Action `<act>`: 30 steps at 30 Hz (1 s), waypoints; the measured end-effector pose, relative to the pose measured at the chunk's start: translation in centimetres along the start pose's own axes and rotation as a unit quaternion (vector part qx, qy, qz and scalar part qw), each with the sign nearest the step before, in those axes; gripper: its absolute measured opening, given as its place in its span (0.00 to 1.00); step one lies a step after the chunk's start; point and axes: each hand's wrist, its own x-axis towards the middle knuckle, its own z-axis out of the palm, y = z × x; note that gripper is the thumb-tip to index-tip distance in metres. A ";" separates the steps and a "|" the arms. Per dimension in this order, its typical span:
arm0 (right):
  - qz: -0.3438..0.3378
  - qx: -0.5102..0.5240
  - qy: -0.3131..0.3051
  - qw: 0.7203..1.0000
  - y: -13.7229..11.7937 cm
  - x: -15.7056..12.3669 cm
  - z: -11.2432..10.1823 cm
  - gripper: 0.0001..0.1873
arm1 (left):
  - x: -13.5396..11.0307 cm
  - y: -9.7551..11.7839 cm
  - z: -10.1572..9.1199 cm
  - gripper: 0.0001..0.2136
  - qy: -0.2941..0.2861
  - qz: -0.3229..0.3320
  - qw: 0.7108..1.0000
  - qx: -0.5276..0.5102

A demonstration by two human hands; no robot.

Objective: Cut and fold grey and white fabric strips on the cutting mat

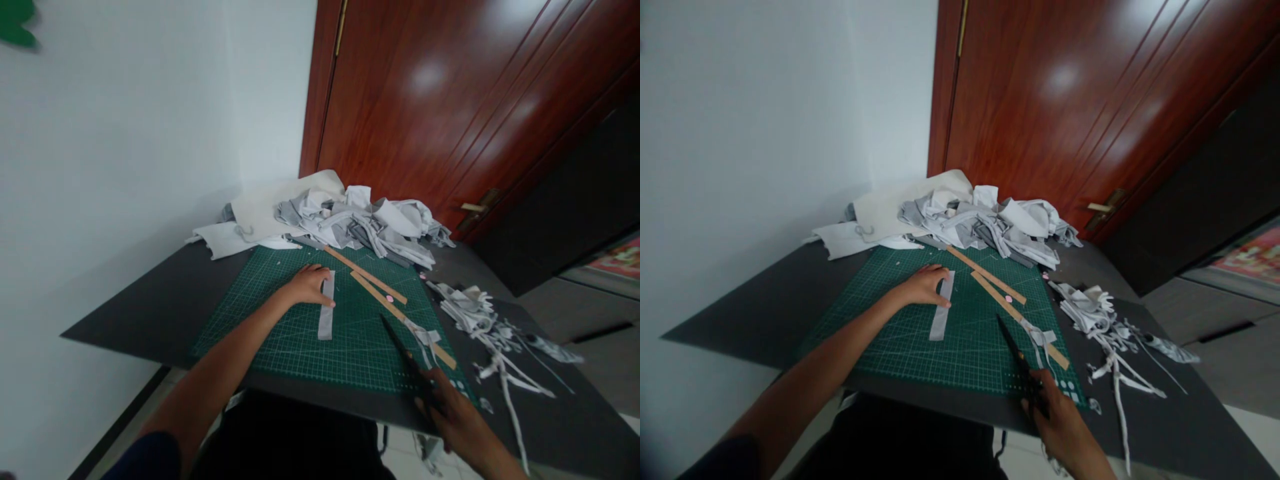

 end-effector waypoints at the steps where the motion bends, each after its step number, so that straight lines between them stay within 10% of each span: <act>1: -0.003 0.004 0.007 1.000 -0.1 -0.2 0.2 0.22 | 0.4 -0.7 0.3 0.31 0.005 0.008 1.000 -0.022; 10: -0.047 -0.004 0.104 0.993 -1.6 -0.1 -0.5 0.30 | 2.2 -4.1 2.4 0.24 0.147 -0.034 0.963 -0.222; 19: -0.198 -0.228 0.201 0.932 -7.9 17.3 -6.5 0.27 | 2.4 -3.8 1.9 0.13 0.156 0.000 0.975 -0.159; 30: -0.196 -0.253 0.167 0.933 0.7 22.4 -6.4 0.24 | 1.1 -2.1 2.0 0.27 0.049 0.013 0.998 0.048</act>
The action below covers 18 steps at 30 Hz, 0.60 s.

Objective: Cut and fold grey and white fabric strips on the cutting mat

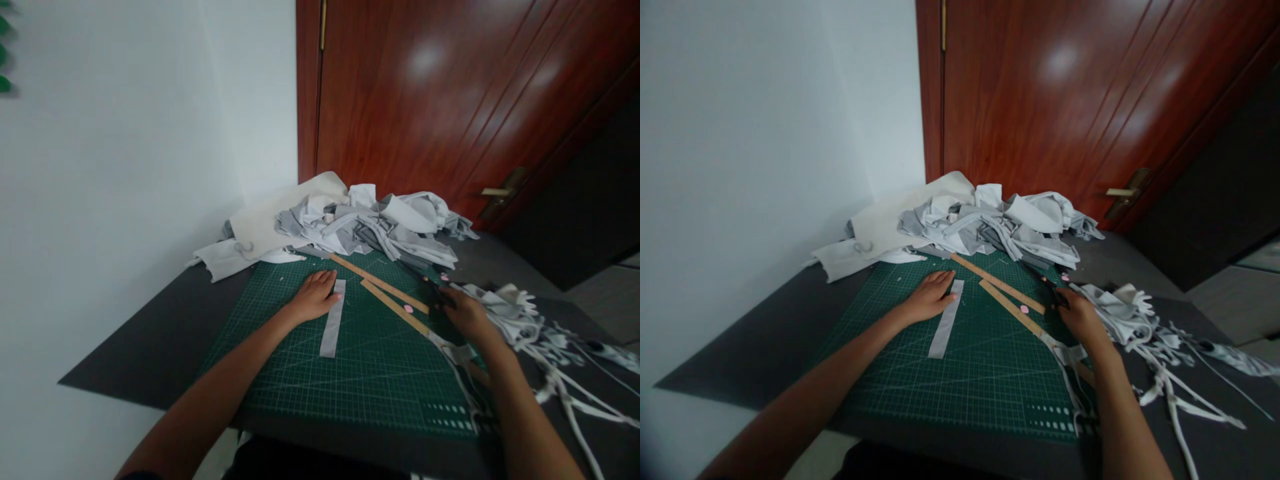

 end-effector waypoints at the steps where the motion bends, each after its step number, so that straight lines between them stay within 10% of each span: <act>1: 0.009 0.001 -0.014 1.000 0.4 0.1 -0.1 0.24 | 0.0 0.0 0.0 0.25 -0.001 0.004 1.000 0.000; 12: -0.017 -0.070 -0.049 0.996 -0.7 -0.9 0.3 0.26 | 0.0 0.1 -0.6 0.35 -0.043 -0.039 0.998 -0.039; 18: 0.014 -0.228 -0.086 0.970 -6.1 -1.6 -0.7 0.25 | 1.2 2.9 0.4 0.16 0.036 -0.170 0.983 -0.050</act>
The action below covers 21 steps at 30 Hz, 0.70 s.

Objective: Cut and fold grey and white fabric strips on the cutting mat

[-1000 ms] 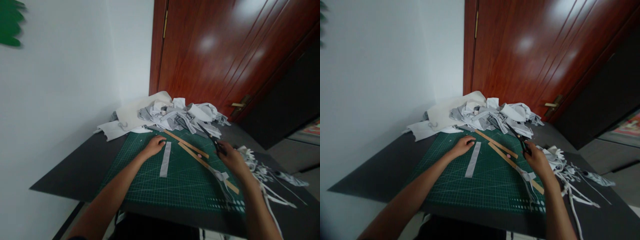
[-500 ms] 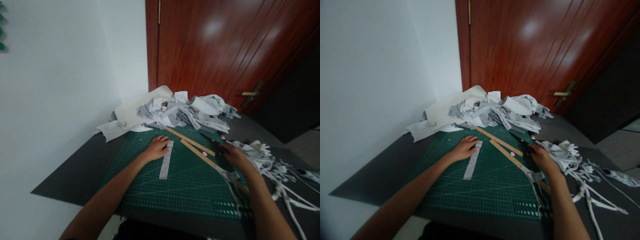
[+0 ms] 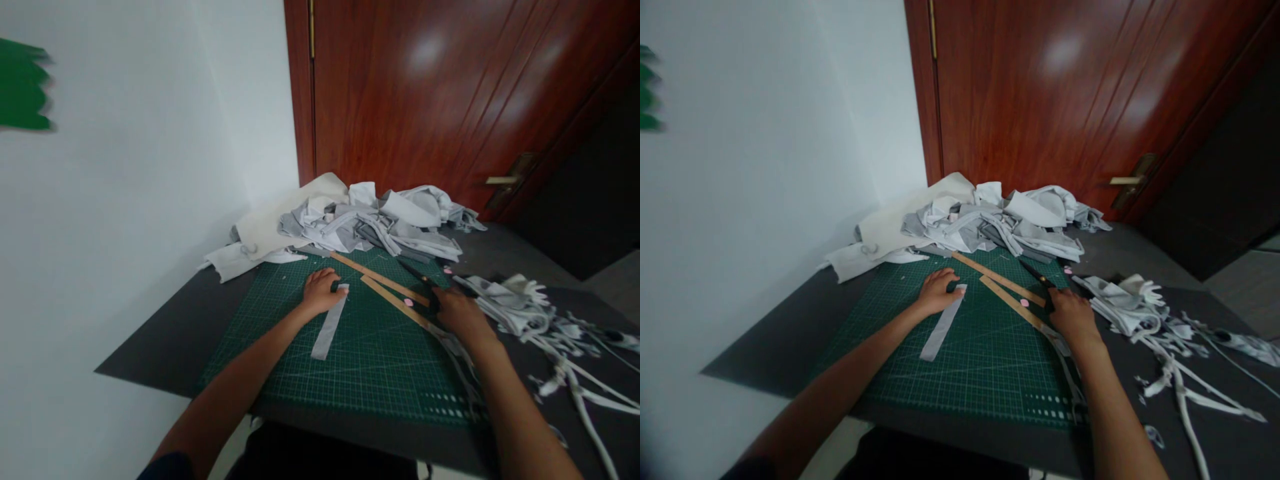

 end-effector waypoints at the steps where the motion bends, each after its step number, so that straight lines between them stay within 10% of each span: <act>1: 0.010 -0.021 0.012 1.000 -0.6 -0.1 -0.5 0.23 | 0.1 0.3 0.3 0.12 0.026 -0.008 1.000 -0.009; 7: -0.021 0.129 0.172 0.976 -4.7 0.1 -1.4 0.17 | 0.7 0.0 1.2 0.05 0.020 0.020 0.963 -0.267; 12: -0.141 0.456 0.177 0.860 -10.5 -1.5 -0.9 0.21 | 0.3 0.3 1.1 0.08 -0.023 0.009 0.919 -0.393; 17: -0.237 0.566 0.062 0.787 -15.6 -4.6 -1.1 0.24 | -1.5 2.6 0.6 0.24 -0.068 -0.128 0.718 -0.681; 21: -0.214 0.616 0.027 0.758 -16.2 -4.8 -0.6 0.20 | -2.2 3.9 0.4 0.21 -0.052 -0.169 0.647 -0.742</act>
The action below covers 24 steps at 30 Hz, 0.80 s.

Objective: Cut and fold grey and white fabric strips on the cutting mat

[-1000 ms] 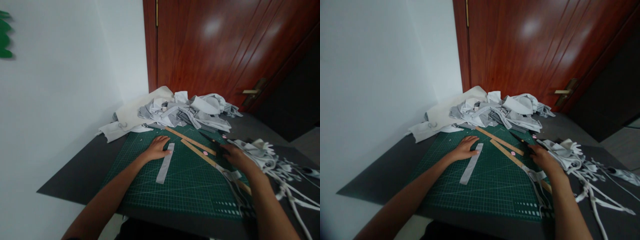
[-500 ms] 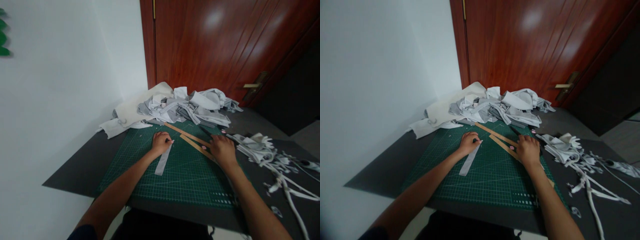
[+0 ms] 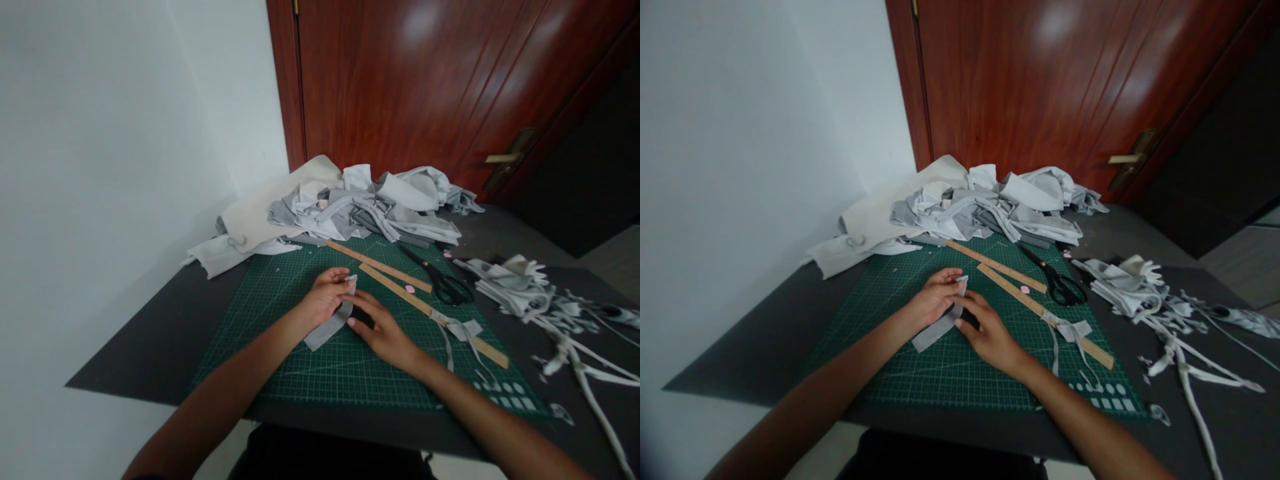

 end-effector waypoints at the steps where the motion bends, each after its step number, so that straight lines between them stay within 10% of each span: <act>1: 0.018 0.021 0.007 1.000 0.3 0.1 -0.2 0.18 | -0.1 0.0 0.2 0.19 0.007 0.005 1.000 -0.012; 10: 0.210 0.175 0.055 0.960 1.7 0.9 -0.9 0.17 | 0.0 1.0 0.4 0.11 0.059 -0.008 0.996 -0.073; 24: 0.186 0.131 0.090 0.970 1.9 1.0 -1.3 0.18 | 0.4 1.5 -0.7 0.07 0.073 0.024 0.997 0.008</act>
